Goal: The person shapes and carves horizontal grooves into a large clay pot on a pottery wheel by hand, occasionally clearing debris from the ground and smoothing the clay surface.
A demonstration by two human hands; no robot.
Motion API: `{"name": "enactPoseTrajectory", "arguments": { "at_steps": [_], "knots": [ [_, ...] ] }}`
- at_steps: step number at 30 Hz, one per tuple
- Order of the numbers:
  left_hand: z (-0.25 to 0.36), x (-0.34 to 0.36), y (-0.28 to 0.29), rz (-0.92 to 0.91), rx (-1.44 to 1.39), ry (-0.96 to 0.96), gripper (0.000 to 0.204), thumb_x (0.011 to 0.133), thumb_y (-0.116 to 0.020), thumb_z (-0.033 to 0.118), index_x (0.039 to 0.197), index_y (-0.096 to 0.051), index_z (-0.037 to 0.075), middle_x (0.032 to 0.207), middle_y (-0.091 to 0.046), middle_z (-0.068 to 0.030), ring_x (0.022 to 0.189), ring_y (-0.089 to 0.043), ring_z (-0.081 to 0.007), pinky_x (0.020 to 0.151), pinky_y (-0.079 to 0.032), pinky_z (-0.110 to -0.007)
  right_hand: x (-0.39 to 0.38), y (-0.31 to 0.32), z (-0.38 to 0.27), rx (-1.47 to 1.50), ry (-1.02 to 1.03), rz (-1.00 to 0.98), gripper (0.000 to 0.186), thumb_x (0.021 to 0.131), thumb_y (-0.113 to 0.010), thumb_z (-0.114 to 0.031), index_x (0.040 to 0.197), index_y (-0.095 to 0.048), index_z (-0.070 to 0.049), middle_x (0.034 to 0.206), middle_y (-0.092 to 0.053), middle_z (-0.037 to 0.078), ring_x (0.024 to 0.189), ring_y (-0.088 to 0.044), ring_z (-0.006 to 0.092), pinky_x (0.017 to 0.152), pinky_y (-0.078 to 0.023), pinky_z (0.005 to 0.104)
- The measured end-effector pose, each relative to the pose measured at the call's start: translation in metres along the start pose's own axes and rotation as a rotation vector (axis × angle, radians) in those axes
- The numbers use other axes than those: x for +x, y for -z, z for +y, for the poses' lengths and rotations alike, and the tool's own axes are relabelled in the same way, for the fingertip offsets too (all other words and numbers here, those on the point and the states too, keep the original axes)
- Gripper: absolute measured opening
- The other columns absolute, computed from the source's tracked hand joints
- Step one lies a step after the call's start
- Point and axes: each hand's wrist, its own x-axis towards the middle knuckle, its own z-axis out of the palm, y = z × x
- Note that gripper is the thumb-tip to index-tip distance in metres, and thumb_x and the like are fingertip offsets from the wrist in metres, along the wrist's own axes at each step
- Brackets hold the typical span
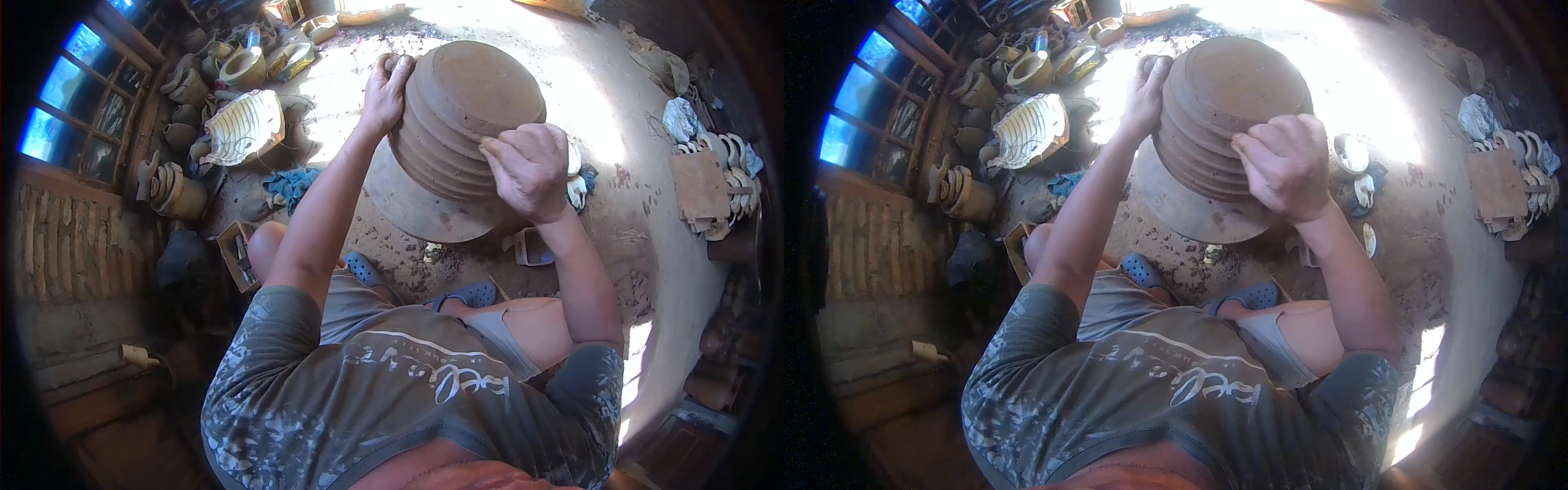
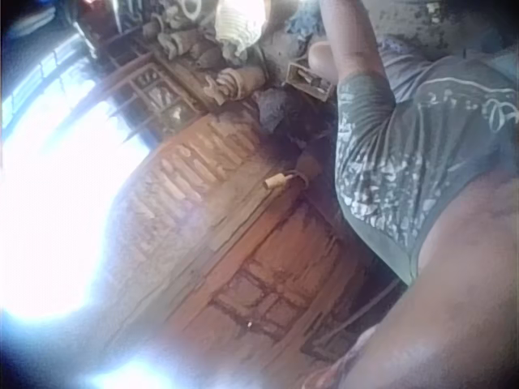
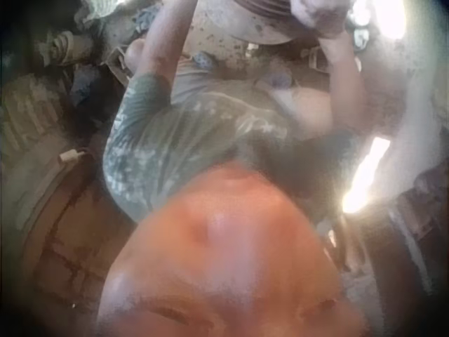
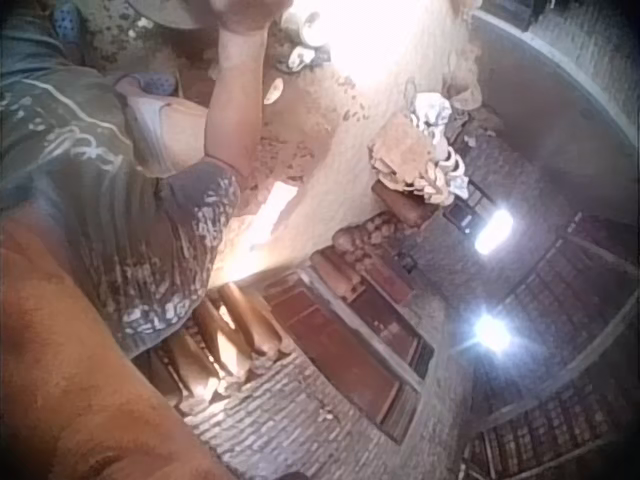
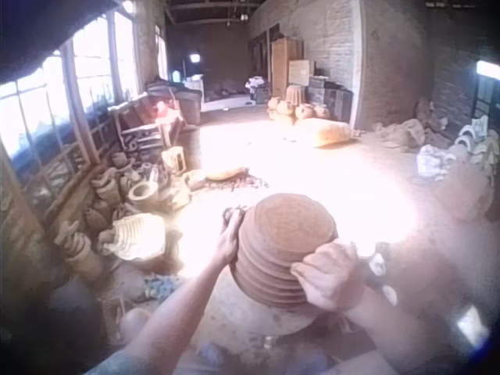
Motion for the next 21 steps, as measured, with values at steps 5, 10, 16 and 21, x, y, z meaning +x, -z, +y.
{"name": "enactPoseTrajectory", "arguments": {
  "at_steps": [5,10,16,21],
  "knots": [
    [0.003,-0.005,0.000,0.039,0.040,0.013,0.039,0.111,-0.060,0.030,0.129,-0.053,-0.003,0.114,-0.072,-0.0109,0.106,-0.065,-0.0156,0.095,-0.051,-0.030,-0.027,0.022,0.028,-0.026,-0.078,-0.025,0.014,0.077,-0.084,-0.010,0.089,-0.078,-0.013,0.089,-0.068,-0.002,0.088,-0.064,0.0213,0.084,-0.046,0.0384],
    [0.013,-0.024,-0.014,0.157,0.024,-0.029,0.038,0.111,-0.059,0.029,0.127,-0.053,-0.005,0.113,-0.072,-0.0128,0.104,-0.066,-0.0168,0.094,-0.052,-0.032,-0.056,0.018,0.017,0.511,-1.017,0.213,0.015,0.096,-0.076,-0.011,0.106,-0.078,0.000,0.097,-0.076,0.008,0.087,-0.069,0.0126,0.079,-0.054,0.0281],
    [0.019,-0.052,-0.019,0.285,0.232,-0.038,0.041,0.111,-0.058,0.030,0.129,-0.050,-0.006,0.120,-0.070,-0.0169,0.109,-0.066,-0.0208,0.097,-0.052,-0.035,-0.038,0.003,0.023,0.758,-1.365,0.138,0.019,0.095,-0.076,-0.017,0.097,-0.074,0.002,0.084,-0.069,0.002,0.072,-0.059,0.0085,0.066,-0.047,0.0244],
    [0.035,-0.093,-0.037,0.328,0.167,0.016,0.040,0.114,-0.050,0.026,0.137,-0.040,-0.005,0.142,-0.061,-0.0220,0.122,-0.061,-0.0226,0.107,-0.046,-0.036,-0.033,-0.004,0.043,0.930,-1.515,0.178,0.018,0.093,-0.076,-0.017,0.085,-0.068,-0.003,0.078,-0.063,0.001,0.066,-0.053,0.0075,0.058,-0.041,0.0233]
  ]
}}
